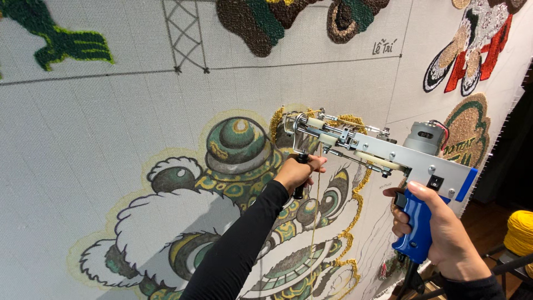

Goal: The person uses a tufting gun to apply gold yarn to a canvas following a lion head design, occasionally pausing to adjust the yarn by hand.

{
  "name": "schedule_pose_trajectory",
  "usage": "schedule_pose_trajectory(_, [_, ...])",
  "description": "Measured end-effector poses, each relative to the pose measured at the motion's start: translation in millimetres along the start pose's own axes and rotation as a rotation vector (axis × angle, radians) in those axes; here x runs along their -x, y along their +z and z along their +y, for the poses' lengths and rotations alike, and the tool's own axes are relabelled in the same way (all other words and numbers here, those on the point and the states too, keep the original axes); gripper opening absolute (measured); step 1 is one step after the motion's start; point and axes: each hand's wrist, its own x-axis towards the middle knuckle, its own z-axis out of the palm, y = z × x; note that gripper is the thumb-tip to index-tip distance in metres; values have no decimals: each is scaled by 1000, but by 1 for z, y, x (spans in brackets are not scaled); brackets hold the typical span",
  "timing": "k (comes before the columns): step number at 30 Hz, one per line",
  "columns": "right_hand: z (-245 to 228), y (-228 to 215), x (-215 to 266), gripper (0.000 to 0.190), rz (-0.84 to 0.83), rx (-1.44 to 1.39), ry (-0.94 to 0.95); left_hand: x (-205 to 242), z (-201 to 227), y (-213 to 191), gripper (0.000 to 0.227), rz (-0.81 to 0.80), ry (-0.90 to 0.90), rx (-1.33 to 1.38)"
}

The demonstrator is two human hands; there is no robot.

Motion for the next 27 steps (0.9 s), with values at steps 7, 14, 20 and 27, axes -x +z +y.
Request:
schedule_pose_trajectory(7, [4,13,-13,54,4,-9,43,-11,-4,-14,44,47,15,10])
schedule_pose_trajectory(14, [14,60,-18,41,25,-25,34,-34,-13,-46,38,144,38,44])
schedule_pose_trajectory(20, [17,78,-21,45,8,-93,116,-46,-14,-63,34,256,66,-36])
schedule_pose_trajectory(27, [22,83,-32,46,31,-87,112,-41,0,-67,35,244,28,-29])
